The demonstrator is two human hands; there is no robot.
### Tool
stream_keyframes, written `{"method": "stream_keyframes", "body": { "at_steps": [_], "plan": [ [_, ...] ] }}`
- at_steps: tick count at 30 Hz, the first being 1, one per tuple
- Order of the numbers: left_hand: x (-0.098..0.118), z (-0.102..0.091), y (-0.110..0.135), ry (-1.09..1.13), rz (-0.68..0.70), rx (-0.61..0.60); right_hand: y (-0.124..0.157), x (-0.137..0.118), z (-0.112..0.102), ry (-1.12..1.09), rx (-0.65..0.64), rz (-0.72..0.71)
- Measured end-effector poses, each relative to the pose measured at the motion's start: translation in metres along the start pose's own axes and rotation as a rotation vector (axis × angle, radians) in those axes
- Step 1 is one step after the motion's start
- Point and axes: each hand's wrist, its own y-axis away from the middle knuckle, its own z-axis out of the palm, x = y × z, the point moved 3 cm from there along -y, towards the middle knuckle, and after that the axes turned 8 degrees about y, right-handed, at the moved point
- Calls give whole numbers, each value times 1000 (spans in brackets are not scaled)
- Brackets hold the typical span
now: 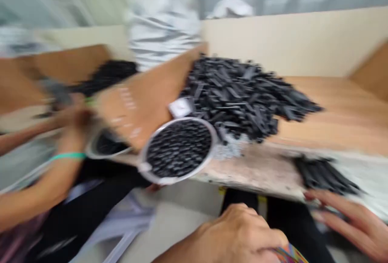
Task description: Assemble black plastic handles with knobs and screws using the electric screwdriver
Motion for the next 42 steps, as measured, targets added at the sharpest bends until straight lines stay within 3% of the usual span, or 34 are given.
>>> {"method": "stream_keyframes", "body": {
  "at_steps": [1, 3, 6, 12, 17, 23, 30, 35, 39, 42],
  "plan": [
    [0, 5, -19, -1, 43, -29, 16, 12, -11, 22, -67, 113],
    [-2, 10, -57, 39, 98, -16, 38, 37, -29, 65, -36, 300],
    [-5, 23, -110, 27, 158, -4, 56, 71, -42, 99, 49, 405],
    [-13, 64, -196, -247, 307, -182, 66, 101, -39, 172, 124, 390],
    [-26, 88, -241, -352, 348, -355, 82, 119, -42, 280, 172, 390],
    [-34, 101, -261, -350, 328, -477, 116, 138, -64, 172, 354, 420],
    [-43, 93, -246, -322, 327, -495, 120, 115, -75, 79, 296, 409],
    [-42, 80, -231, -343, 345, -489, 122, 109, -59, 96, 257, 295],
    [-41, 78, -232, -359, 335, -499, 94, 97, -41, 104, 215, 169],
    [-45, 80, -235, -320, 343, -530, 48, 60, -43, 28, 148, -33]
  ]
}}
